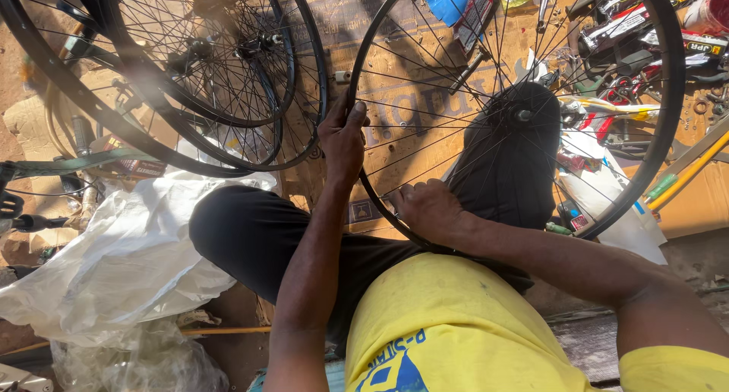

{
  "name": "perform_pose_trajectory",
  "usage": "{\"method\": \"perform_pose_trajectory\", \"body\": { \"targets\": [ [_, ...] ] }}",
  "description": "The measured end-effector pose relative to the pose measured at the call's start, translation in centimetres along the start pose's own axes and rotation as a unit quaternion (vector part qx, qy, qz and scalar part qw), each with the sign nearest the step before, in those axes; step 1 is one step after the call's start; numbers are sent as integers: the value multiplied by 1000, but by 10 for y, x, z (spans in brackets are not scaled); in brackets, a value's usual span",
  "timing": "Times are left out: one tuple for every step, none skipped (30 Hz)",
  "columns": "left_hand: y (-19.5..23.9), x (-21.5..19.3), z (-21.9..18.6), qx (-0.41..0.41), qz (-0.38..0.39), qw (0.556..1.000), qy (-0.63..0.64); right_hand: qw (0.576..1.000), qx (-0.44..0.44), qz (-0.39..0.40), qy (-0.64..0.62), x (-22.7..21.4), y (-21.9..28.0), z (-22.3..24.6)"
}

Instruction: The person sits on the ground and uses a small metal tool to adjust the spokes of a bicycle wheel. They repeatedly rotate the wheel and tighten or loosen individual spokes to true the rim.

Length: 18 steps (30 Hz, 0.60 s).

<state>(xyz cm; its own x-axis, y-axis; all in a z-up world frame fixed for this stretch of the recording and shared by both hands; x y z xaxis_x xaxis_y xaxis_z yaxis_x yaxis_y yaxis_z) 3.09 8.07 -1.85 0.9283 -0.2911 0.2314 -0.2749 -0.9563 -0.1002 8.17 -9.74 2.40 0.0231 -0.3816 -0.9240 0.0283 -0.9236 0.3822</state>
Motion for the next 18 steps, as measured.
{"method": "perform_pose_trajectory", "body": {
  "targets": [
    [-1, -2, 3, -16, 4, 1000, -10, 999, -1, 26, -30, -1, -2, 1],
    [-3, -2, -2, 16, 9, 1000, -8, 997, -1, 52, -59, -5, -5, 0],
    [-4, 0, -7, 48, 15, 999, -5, 993, -1, 79, -88, -9, -8, -1],
    [-5, 1, -12, 79, 22, 997, -3, 984, -32, 102, -145, -18, -10, -4],
    [-3, -1, -6, 51, 21, 998, -11, 969, -64, 128, -200, -26, -9, -13],
    [-3, -2, -1, 22, 20, 999, -19, 950, -97, 154, -254, -32, -8, -12],
    [-3, -1, 4, -5, 21, 999, -24, 948, -75, 168, -259, -29, -8, -14],
    [0, -1, 2, 5, 21, 1000, -21, 946, -53, 183, -263, -24, -9, -15],
    [-1, 1, -1, 19, 21, 999, -17, 944, -31, 194, -264, -18, -12, -20],
    [-4, 2, -4, 33, 21, 999, -13, 961, -29, 124, -247, -22, -13, -21],
    [-3, 2, -3, 26, 17, 999, -4, 971, -30, 58, -229, -21, -7, -13],
    [-2, 2, -2, 20, 14, 1000, 5, 977, -31, -8, -212, -21, -1, -9],
    [-4, 1, -2, 14, 13, 1000, 14, 981, -39, -41, -184, -18, 3, -6],
    [-7, -1, -3, 17, 12, 1000, 10, 984, -46, -74, -157, -17, 6, -4],
    [-5, -1, -2, 14, 12, 1000, 8, 985, -51, -103, -131, -18, 11, -3],
    [-3, -1, -1, 12, 12, 1000, 5, 982, -55, -65, -168, -14, 10, -5],
    [-2, -3, -1, 12, 11, 1000, 6, 976, -59, -29, -207, -14, 5, -8],
    [0, -4, 0, 11, 10, 1000, 7, 968, -63, 8, -245, -17, 0, -12]
  ]
}}
Point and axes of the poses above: each hand's wrist, its own y-axis away from the middle knuckle, its own x-axis out of the palm, z = x × y, the point moved 9 cm from there along -y, towards the middle knuckle, and after that the axes turned 13 degrees about x, right-handed, at the moved point
